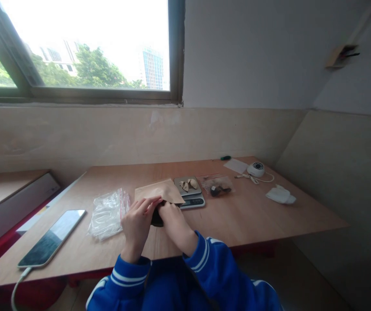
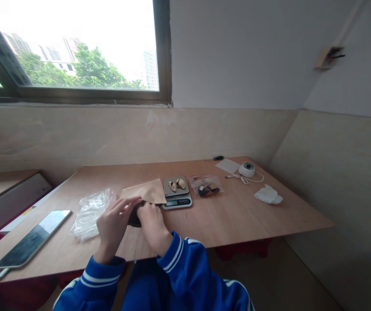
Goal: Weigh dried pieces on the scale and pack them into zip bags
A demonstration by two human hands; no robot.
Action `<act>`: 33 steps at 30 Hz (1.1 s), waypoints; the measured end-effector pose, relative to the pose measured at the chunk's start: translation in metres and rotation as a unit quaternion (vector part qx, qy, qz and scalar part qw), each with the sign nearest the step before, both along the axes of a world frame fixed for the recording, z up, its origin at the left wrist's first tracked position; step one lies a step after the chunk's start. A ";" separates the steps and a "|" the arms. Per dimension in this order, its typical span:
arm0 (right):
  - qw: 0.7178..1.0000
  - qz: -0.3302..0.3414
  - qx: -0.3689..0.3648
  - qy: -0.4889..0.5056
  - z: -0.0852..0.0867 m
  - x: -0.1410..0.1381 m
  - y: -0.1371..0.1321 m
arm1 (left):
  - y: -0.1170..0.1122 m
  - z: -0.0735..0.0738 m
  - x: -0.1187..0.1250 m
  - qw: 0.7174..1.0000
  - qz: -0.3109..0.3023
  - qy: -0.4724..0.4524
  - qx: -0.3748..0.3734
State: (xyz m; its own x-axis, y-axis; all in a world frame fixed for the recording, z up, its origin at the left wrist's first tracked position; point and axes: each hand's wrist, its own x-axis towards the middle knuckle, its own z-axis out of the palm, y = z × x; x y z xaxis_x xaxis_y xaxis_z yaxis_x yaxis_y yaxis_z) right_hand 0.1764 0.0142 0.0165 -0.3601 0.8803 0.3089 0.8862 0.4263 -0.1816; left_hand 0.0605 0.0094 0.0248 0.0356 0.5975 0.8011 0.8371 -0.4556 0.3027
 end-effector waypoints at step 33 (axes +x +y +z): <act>0.844 -0.089 0.084 0.523 -0.075 0.125 0.081 | 0.026 -0.073 -0.020 0.981 -0.045 -0.034 0.185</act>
State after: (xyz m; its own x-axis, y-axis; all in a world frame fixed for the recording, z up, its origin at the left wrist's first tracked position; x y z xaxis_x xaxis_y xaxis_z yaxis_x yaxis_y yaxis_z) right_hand 0.3009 0.0953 -0.0580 0.3194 0.8043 0.5011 0.3308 0.4009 -0.8543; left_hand 0.0405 0.0354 -0.0483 0.0144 0.2621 0.9649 0.7723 -0.6159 0.1558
